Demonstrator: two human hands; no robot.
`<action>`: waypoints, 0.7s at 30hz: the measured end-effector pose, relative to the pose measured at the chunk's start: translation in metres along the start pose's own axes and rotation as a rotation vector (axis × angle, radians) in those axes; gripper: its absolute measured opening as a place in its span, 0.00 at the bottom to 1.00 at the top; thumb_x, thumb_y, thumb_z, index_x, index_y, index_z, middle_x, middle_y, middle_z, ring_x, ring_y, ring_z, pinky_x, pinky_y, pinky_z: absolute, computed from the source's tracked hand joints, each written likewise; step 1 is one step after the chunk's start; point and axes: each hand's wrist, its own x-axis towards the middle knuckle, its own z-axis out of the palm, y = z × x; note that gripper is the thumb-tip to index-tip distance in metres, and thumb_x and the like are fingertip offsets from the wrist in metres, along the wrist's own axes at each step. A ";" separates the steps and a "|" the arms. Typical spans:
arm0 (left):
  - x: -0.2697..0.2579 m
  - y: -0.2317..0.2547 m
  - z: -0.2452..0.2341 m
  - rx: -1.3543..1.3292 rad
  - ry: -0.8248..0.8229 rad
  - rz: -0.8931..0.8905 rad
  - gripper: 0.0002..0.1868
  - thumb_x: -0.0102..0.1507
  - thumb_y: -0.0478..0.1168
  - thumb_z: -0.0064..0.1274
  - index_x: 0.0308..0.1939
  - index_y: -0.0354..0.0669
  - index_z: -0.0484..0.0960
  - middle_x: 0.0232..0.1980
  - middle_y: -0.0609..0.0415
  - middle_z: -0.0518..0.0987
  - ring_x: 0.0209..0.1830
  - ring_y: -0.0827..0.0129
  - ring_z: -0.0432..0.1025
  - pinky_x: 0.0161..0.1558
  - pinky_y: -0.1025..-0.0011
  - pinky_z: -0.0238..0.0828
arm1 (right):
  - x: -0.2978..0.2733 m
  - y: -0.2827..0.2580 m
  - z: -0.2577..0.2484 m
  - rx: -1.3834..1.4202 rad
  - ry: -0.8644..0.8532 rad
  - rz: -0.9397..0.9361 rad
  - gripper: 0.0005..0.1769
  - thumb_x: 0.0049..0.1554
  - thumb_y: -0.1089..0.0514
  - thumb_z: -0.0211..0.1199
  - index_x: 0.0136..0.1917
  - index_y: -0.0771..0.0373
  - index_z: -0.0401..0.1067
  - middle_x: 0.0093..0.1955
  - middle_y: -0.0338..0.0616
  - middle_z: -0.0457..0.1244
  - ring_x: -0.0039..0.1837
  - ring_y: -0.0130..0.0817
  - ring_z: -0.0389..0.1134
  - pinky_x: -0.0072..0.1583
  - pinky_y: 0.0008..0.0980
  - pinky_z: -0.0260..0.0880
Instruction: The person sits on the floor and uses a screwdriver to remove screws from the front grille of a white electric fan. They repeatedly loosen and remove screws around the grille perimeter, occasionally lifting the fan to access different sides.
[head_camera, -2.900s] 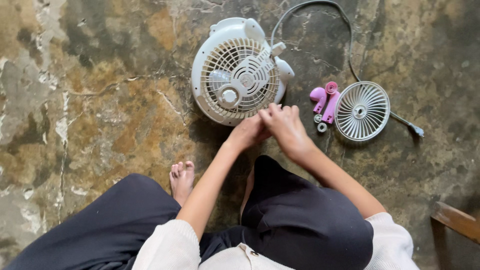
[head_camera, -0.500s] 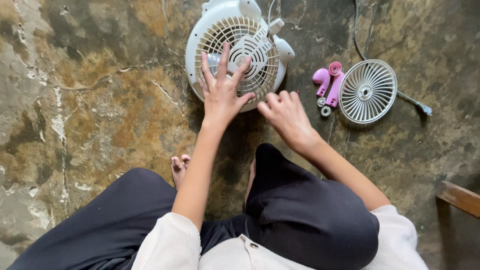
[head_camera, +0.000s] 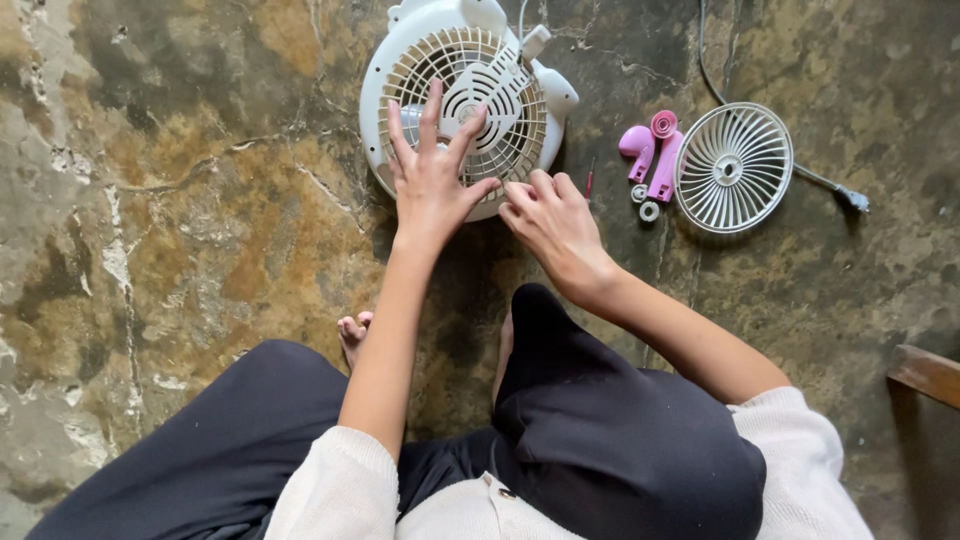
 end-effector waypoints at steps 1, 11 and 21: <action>0.003 0.000 -0.001 -0.001 0.012 0.009 0.55 0.43 0.57 0.78 0.73 0.82 0.67 0.83 0.64 0.39 0.81 0.39 0.30 0.71 0.26 0.45 | 0.000 0.006 -0.004 -0.020 0.037 -0.028 0.13 0.55 0.58 0.61 0.55 0.57 0.68 0.53 0.42 0.61 0.57 0.38 0.63 0.56 0.36 0.63; 0.001 0.001 -0.006 -0.036 0.019 0.029 0.55 0.45 0.56 0.79 0.74 0.81 0.67 0.84 0.61 0.41 0.82 0.40 0.29 0.74 0.27 0.42 | -0.060 0.113 0.090 0.950 0.103 0.795 0.19 0.68 0.48 0.55 0.59 0.68 0.62 0.40 0.59 0.66 0.42 0.56 0.69 0.46 0.54 0.66; 0.009 -0.064 0.041 -0.330 0.288 -0.150 0.42 0.72 0.69 0.48 0.84 0.59 0.57 0.86 0.54 0.42 0.87 0.49 0.30 0.87 0.40 0.29 | 0.019 0.079 0.250 0.670 0.314 0.848 0.20 0.66 0.52 0.59 0.61 0.68 0.62 0.56 0.63 0.61 0.54 0.64 0.68 0.54 0.57 0.66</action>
